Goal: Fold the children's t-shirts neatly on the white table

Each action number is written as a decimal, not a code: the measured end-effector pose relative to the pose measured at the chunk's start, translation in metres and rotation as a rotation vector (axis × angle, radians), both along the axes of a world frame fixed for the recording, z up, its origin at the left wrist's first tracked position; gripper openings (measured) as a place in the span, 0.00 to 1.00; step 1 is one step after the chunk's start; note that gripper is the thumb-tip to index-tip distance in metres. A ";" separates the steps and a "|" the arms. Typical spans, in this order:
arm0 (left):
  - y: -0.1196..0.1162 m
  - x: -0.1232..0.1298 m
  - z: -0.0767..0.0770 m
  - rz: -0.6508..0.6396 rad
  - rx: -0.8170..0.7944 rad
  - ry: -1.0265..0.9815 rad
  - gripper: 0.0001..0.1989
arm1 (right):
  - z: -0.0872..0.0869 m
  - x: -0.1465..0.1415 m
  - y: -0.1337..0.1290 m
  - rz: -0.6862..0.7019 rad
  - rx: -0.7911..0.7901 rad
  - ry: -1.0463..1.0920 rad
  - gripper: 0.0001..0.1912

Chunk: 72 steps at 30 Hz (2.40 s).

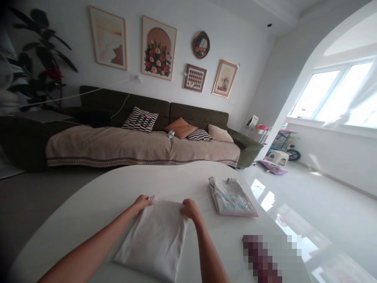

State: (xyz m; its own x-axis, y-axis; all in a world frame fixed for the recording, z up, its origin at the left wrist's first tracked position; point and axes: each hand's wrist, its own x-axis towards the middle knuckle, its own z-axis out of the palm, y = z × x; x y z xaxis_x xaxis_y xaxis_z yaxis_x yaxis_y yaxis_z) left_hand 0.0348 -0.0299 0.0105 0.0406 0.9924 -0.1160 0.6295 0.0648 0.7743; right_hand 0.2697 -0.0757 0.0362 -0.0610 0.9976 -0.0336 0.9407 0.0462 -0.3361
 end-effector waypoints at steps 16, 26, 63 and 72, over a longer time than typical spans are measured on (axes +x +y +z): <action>-0.155 -0.047 0.010 -0.144 0.395 -0.199 0.15 | -0.001 -0.017 -0.166 0.087 0.459 0.091 0.15; -0.177 -0.016 -0.032 -0.284 0.415 0.447 0.23 | -0.065 -0.060 -0.172 -0.151 0.266 -0.031 0.27; -0.165 -0.013 -0.073 -0.261 0.604 0.570 0.22 | -0.093 -0.066 -0.165 -0.175 0.220 -0.122 0.30; -0.166 -0.013 -0.067 -0.279 0.542 0.561 0.22 | -0.088 -0.068 -0.164 -0.168 0.213 -0.122 0.29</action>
State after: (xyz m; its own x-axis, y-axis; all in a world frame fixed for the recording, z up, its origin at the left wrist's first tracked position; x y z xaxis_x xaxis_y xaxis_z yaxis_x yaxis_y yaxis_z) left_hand 0.0220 -0.1957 -0.0562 0.3718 0.8787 0.2993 0.8693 -0.4427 0.2198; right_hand 0.2019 -0.2397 -0.0517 0.0976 0.9787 0.1805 0.9739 -0.0566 -0.2198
